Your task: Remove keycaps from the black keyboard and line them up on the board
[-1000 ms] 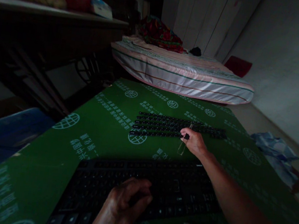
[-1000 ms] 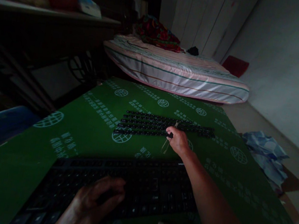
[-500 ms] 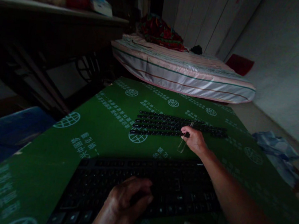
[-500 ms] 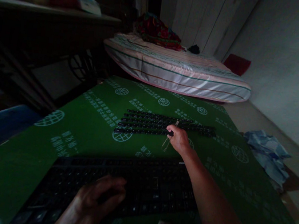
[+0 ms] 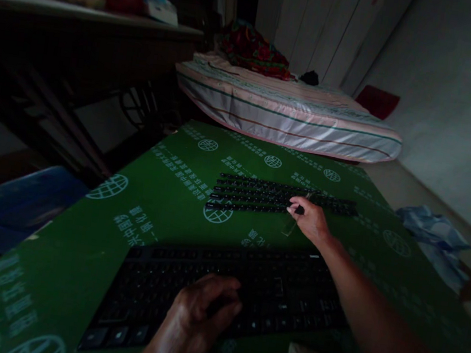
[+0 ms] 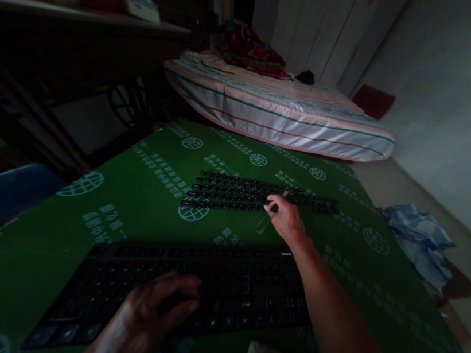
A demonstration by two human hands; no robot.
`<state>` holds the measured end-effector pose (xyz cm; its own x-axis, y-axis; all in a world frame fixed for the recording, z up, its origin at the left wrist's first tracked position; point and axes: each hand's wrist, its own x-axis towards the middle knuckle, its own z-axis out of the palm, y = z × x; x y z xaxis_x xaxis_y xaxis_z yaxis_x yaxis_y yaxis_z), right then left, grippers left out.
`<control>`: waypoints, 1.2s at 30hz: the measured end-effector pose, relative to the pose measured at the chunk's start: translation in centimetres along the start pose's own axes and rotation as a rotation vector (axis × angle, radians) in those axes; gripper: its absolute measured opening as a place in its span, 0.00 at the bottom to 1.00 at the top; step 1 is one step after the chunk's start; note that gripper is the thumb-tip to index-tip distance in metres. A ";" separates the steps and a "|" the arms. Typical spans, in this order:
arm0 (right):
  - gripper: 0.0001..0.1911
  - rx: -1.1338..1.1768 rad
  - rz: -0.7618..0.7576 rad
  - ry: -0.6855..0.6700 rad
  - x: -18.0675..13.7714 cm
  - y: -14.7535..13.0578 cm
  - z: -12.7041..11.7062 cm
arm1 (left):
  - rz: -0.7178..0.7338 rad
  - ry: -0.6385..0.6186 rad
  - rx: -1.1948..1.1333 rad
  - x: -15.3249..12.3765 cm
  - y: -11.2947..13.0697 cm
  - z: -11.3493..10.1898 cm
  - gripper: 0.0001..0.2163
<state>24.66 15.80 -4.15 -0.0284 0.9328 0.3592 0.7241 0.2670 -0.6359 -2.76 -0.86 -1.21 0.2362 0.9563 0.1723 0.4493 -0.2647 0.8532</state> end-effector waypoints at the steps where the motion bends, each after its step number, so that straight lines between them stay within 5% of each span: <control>1: 0.14 0.017 0.022 0.015 -0.2 -0.1 -0.4 | -0.005 0.003 -0.003 0.0 0.1 0.0 0.08; 7: 0.29 0.190 0.276 0.014 -2.9 -2.6 -4.1 | -0.069 0.002 -0.020 0.1 0.5 0.1 0.08; 16: 0.25 -0.020 0.245 0.118 -8.4 -7.4 -7.8 | -0.052 0.014 -0.049 0.2 -0.1 0.5 0.09; 23: 0.15 0.290 0.353 -0.007 -12.0 -10.0 -7.3 | -0.113 0.083 -0.249 0.4 -0.2 1.0 0.08; 36: 0.21 0.545 0.429 -0.352 -14.1 -13.6 -4.0 | -0.271 0.145 -0.687 0.9 1.0 0.1 0.07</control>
<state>17.98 -1.94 2.17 -0.1054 0.9791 -0.1737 0.2829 -0.1380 -0.9492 -2.03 -0.25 -0.25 0.0563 0.9963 -0.0651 -0.1745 0.0740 0.9819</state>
